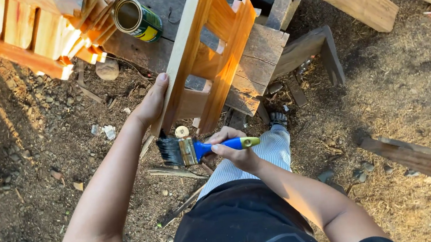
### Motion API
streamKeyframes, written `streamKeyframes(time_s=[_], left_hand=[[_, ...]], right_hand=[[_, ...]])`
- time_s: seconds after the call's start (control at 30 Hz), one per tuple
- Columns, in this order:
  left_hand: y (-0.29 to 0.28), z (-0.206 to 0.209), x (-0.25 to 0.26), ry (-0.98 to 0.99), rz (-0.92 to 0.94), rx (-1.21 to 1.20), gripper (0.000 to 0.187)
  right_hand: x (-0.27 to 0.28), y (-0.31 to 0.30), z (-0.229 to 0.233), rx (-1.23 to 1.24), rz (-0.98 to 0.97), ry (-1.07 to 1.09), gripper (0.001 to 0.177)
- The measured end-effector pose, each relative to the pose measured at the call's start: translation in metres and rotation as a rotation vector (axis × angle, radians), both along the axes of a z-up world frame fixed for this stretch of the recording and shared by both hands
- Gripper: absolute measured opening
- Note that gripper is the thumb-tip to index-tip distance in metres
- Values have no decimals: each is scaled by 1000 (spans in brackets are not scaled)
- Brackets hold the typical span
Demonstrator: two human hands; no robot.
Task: Painting or staining a wooden furniture component with a brush.
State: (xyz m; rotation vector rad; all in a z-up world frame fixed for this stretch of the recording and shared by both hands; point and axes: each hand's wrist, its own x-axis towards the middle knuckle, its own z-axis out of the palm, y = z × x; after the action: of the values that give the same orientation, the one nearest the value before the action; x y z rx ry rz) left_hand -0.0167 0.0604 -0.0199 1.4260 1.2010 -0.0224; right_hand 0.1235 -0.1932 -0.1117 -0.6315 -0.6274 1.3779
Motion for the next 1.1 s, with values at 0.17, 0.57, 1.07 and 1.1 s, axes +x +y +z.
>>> streamKeyframes(time_s=[0.17, 0.57, 1.07, 1.1], left_hand=[[5, -7, -1, 22, 5, -14, 86], [6, -17, 1, -168, 27, -92, 75], [6, -10, 0, -259, -38, 60, 70], [6, -10, -2, -286, -14, 31, 68]], right_hand=[[-3, 24, 2, 50, -201, -104, 12], [-60, -10, 30, -148, -464, 49, 17], [-1, 51, 12, -43, -496, 223, 15], [-1, 53, 8, -35, -535, 176, 13]])
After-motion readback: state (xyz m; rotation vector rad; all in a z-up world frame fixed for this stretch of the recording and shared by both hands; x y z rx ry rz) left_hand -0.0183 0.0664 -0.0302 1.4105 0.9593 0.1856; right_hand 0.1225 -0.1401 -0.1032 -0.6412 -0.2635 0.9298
